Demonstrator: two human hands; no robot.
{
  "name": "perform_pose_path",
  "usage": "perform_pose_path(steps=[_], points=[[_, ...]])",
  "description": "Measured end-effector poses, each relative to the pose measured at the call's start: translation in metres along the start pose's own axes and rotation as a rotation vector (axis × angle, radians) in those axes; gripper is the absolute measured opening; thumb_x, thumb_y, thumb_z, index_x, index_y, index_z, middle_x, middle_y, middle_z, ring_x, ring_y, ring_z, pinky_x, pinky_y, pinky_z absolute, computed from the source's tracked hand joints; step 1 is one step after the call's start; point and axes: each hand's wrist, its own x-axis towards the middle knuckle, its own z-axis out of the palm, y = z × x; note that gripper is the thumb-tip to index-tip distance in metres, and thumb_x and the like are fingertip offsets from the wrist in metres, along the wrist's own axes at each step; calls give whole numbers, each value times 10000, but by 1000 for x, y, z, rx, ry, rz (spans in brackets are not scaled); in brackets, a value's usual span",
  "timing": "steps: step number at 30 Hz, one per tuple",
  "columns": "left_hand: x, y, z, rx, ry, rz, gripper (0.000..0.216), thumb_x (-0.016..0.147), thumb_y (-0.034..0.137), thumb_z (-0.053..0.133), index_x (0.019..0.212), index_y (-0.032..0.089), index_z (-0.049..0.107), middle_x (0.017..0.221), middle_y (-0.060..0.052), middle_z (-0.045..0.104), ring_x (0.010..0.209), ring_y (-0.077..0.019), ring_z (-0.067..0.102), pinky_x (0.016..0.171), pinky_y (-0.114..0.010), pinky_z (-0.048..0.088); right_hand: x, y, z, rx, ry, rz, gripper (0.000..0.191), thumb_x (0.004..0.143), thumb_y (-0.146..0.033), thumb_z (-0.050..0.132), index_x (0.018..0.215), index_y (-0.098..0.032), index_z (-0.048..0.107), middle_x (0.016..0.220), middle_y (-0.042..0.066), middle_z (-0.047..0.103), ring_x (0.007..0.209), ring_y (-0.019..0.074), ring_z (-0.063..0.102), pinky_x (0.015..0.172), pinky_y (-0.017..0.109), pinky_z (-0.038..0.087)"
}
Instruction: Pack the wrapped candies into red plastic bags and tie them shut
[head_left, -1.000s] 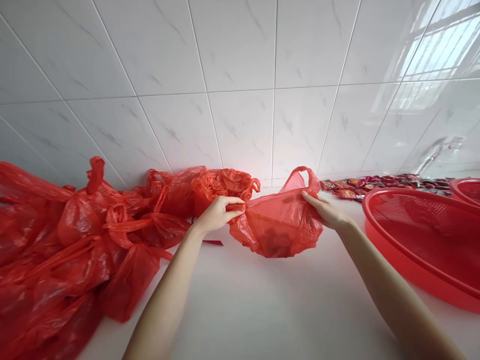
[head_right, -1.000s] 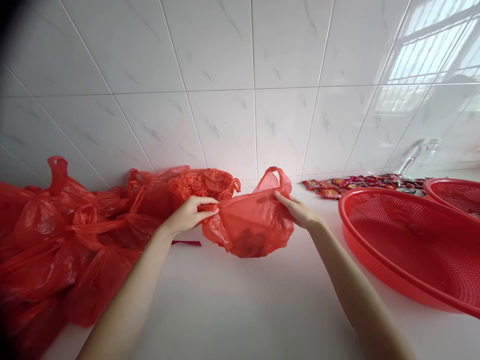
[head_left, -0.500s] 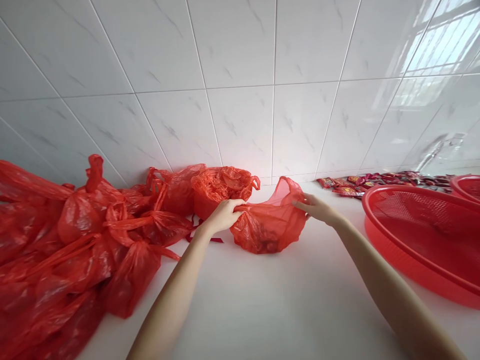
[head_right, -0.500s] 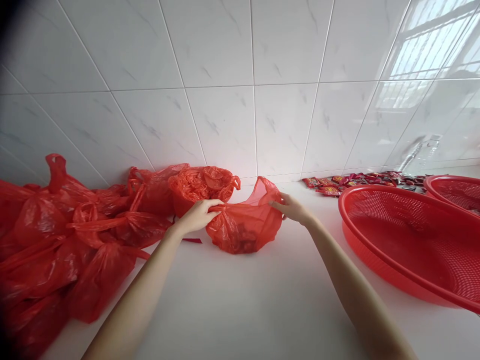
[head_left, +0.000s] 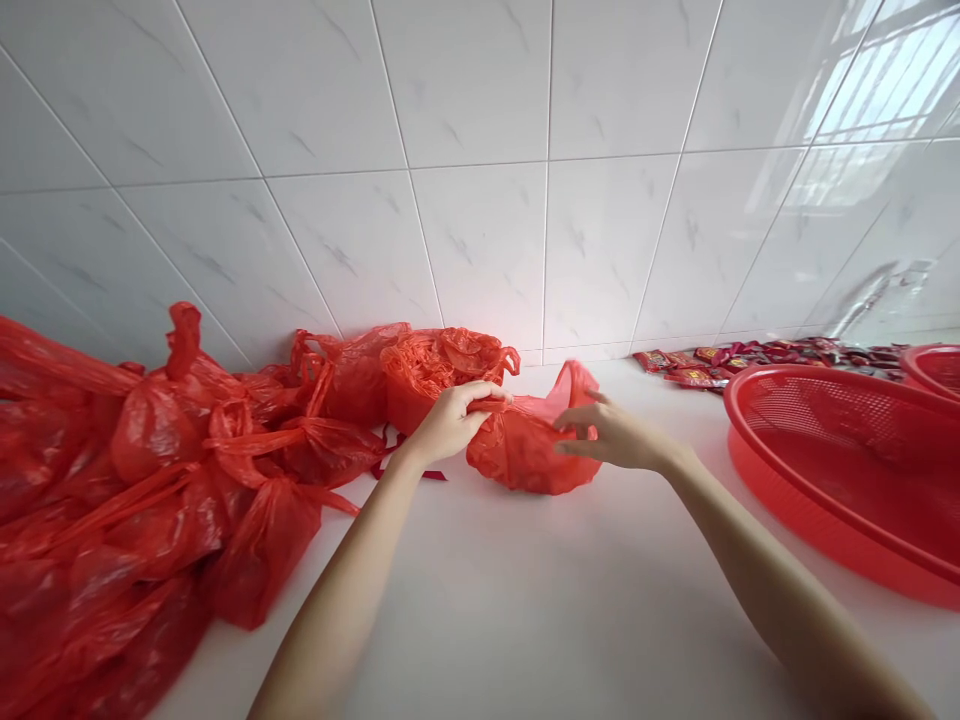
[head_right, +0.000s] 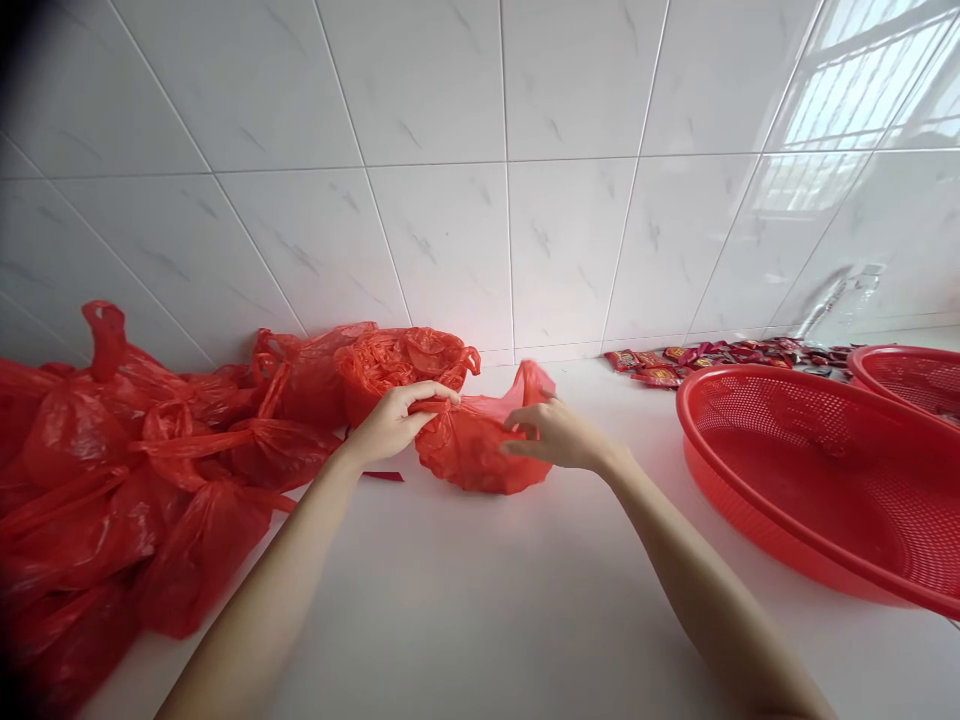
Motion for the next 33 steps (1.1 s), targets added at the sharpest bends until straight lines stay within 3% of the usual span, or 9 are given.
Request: perform_pose_path(steps=[4, 7, 12, 16, 18, 21, 24, 29, 33], points=[[-2, 10, 0, 7, 6, 61, 319, 780, 97, 466, 950, 179, 723, 1061, -62, 733, 1064, -209, 671, 960, -350, 539, -2, -4, -3, 104, -47, 6, 397, 935, -512, 475, 715, -207, 601, 550, -48, 414, 496, 108, 364, 498, 263, 297], [-5, 18, 1, 47, 6, 110, 344, 758, 52, 454, 924, 191, 720, 1017, -54, 717, 1032, -197, 665, 912, -319, 541, -8, -13, -11, 112, -31, -24, 459, 963, -482, 394, 592, -213, 427, 549, -71, 225, 483, 92, 209, 487, 265, 223], [-12, 32, 4, 90, -14, 219, 315, 723, -2, 438, 762, 178, 693, 1170, -66, 659, 907, -157, 656, 754, -270, 540, -23, -27, -25, -1, -17, 84, 469, 1008, -431, 311, 598, -215, 380, 566, -56, 231, 501, 110, 237, 501, 285, 231], [-16, 38, 6, 101, -101, 258, 329, 665, -34, 425, 704, 169, 681, 1293, -67, 636, 875, -150, 667, 741, -282, 530, -29, -27, -29, -211, -14, 173, 321, 980, -344, 410, 840, -210, 666, 572, -26, 444, 542, 146, 439, 543, 295, 296], [-17, 39, 8, 72, -172, 253, 316, 652, -27, 427, 679, 170, 673, 1226, -62, 684, 869, -157, 671, 691, -264, 512, -31, -27, -29, -255, -87, 179, 257, 918, -329, 535, 1066, -211, 709, 756, 36, 627, 712, 197, 585, 611, 298, 379], [-18, 41, 12, 16, -308, 224, 284, 639, -8, 430, 653, 175, 648, 1068, -47, 742, 868, -162, 667, 680, -247, 489, -32, -28, -25, -265, -187, 164, 417, 817, -323, 662, 1224, -232, 658, 1042, 92, 679, 975, 279, 621, 696, 315, 448], [-18, 46, 15, 40, -408, 150, 212, 626, 14, 430, 601, 176, 564, 832, -21, 713, 749, -143, 618, 630, -239, 438, -34, -30, -17, -304, -231, 196, 541, 757, -272, 693, 1286, -228, 586, 1075, 98, 658, 979, 299, 618, 674, 316, 453], [-20, 57, 22, 275, -514, -17, 316, 738, 154, 549, 559, 197, 292, 545, 46, 334, 508, -99, 249, 483, -292, 195, -34, -30, -6, -382, -268, 256, 939, 662, -116, 707, 1520, -230, 344, 1229, 157, 571, 756, 210, 628, 602, 280, 403], [-21, 57, 31, 322, -451, -113, 537, 961, 480, 427, 560, 209, 195, 524, 37, 188, 457, -110, 182, 490, -314, 165, -35, -30, -3, -404, -267, 256, 1158, 603, -86, 746, 1598, -247, 174, 1335, 208, 513, 701, 179, 618, 580, 274, 377]])
